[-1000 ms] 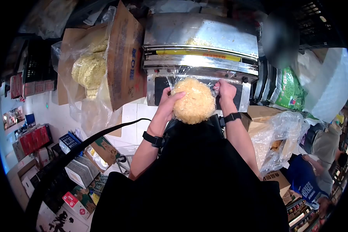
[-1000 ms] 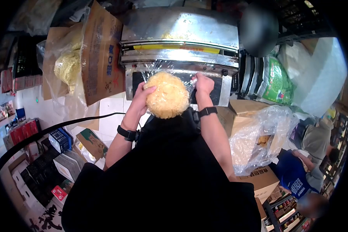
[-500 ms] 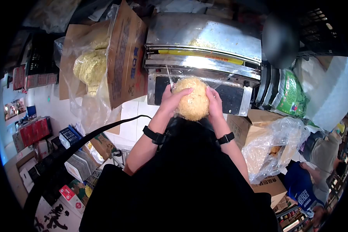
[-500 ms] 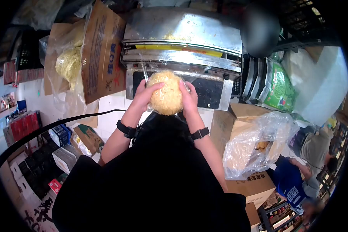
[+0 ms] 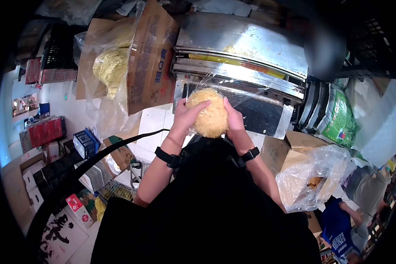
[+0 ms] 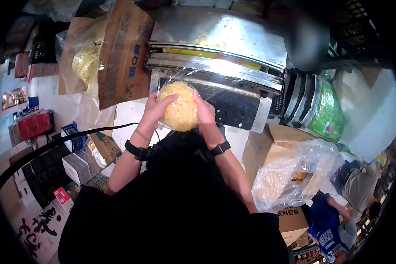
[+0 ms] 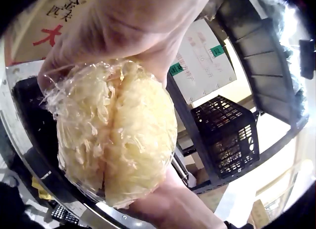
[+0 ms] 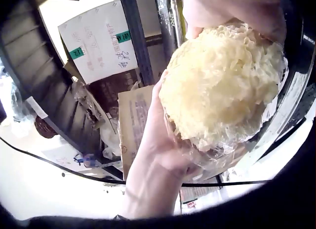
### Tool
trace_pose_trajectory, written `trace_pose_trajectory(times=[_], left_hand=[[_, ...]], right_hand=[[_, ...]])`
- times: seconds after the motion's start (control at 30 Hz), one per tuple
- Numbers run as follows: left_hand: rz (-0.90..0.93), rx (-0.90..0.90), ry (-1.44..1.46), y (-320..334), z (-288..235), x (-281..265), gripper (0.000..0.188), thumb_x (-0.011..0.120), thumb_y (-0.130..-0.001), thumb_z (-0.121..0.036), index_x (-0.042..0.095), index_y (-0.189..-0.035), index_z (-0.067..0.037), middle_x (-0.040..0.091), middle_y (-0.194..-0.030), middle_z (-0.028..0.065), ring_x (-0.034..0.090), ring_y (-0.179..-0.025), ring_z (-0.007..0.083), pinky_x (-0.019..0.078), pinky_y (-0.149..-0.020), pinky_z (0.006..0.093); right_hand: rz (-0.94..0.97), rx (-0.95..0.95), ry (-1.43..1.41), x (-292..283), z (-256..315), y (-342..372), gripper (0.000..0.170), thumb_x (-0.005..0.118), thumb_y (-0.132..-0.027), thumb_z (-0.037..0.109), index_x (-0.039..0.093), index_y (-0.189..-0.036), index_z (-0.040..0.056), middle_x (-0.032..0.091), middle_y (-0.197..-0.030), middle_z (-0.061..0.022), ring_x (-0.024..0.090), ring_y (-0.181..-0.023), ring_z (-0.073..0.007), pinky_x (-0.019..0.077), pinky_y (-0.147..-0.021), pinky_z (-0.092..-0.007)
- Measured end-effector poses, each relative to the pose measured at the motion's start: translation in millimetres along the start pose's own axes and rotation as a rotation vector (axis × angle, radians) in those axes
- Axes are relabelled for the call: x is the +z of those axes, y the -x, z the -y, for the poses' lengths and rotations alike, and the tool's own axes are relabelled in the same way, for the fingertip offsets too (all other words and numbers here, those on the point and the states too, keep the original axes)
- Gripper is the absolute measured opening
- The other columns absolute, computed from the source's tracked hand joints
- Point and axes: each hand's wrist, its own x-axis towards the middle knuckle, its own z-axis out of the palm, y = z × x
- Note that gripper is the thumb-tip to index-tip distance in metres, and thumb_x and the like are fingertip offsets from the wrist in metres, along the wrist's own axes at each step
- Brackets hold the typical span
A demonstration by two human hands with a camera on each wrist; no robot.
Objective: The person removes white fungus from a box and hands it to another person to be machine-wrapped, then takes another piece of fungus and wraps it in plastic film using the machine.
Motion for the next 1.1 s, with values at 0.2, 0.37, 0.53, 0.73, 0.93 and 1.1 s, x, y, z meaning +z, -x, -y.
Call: trace_pose_trajectory(times=[0.2, 0.37, 0.53, 0.73, 0.93, 1.1], left_hand=[[-0.008, -0.015, 0.099, 4.1, 4.3, -13.6, 0.073, 0.08, -0.069, -0.024, 0.034, -0.116, 0.007, 0.057, -0.102, 0.0191, 0.063, -0.085, 0.0228, 0.0541, -0.07, 0.0324], [-0.012, -0.054, 0.121, 5.7, 4.4, -23.7, 0.074, 0.08, -0.068, -0.022, 0.035, -0.116, 0.011, 0.059, -0.101, 0.0186, 0.063, -0.088, 0.0219, 0.0534, -0.072, 0.0305], [0.141, -0.059, 0.264, -14.0, 33.5, -30.3, 0.069, 0.073, -0.076, -0.024, 0.036, -0.124, 0.009, 0.06, -0.102, 0.0171, 0.062, -0.093, 0.0217, 0.0525, -0.076, 0.0319], [0.603, -0.365, 0.783, -23.2, 48.4, 5.0, 0.049, 0.056, -0.087, -0.032, 0.046, -0.124, -0.001, 0.056, -0.119, 0.0147, 0.057, -0.107, 0.0252, 0.0468, -0.091, 0.0367], [0.72, -0.412, 0.86, -37.6, 59.8, 26.8, 0.053, 0.044, -0.089, -0.044, 0.047, -0.127, -0.007, 0.056, -0.122, 0.0111, 0.057, -0.108, 0.0249, 0.0459, -0.093, 0.0405], [0.715, -0.469, 0.869, -33.3, 47.2, 33.7, 0.055, 0.042, -0.089, -0.048, 0.047, -0.127, -0.008, 0.056, -0.121, 0.0105, 0.058, -0.107, 0.0244, 0.0468, -0.092, 0.0409]], right_hand=[[-0.015, 0.081, 0.035, 9.7, -11.3, 0.1, 0.059, 0.066, -0.082, 0.04, 0.055, -0.107, -0.0123, 0.061, -0.104, -0.0153, 0.062, -0.09, -0.02, 0.0495, -0.079, -0.0313], [0.003, 0.129, 0.044, 10.9, -21.5, -4.1, 0.065, 0.069, -0.079, 0.044, 0.056, -0.105, -0.0143, 0.062, -0.104, -0.0163, 0.062, -0.089, -0.02, 0.0486, -0.079, -0.03], [0.095, 0.086, 0.162, 2.4, 0.9, 19.0, 0.064, 0.068, -0.08, 0.041, 0.055, -0.109, -0.0138, 0.061, -0.108, -0.0168, 0.061, -0.094, -0.0205, 0.0477, -0.081, -0.0303], [0.079, -0.015, 0.349, -11.5, 49.8, 51.3, 0.061, 0.063, -0.083, 0.038, 0.05, -0.118, -0.0104, 0.059, -0.112, -0.0165, 0.058, -0.101, -0.0211, 0.0431, -0.088, -0.0301], [0.076, -0.121, 0.411, 8.7, 66.7, 66.9, 0.055, 0.063, -0.083, 0.033, 0.051, -0.116, -0.0084, 0.061, -0.107, -0.0156, 0.059, -0.099, -0.021, 0.045, -0.086, -0.0315], [0.029, -0.136, 0.544, 13.8, 76.1, 65.0, 0.05, 0.061, -0.082, 0.029, 0.049, -0.117, -0.0054, 0.06, -0.107, -0.0136, 0.06, -0.096, -0.0213, 0.0473, -0.083, -0.0326]])
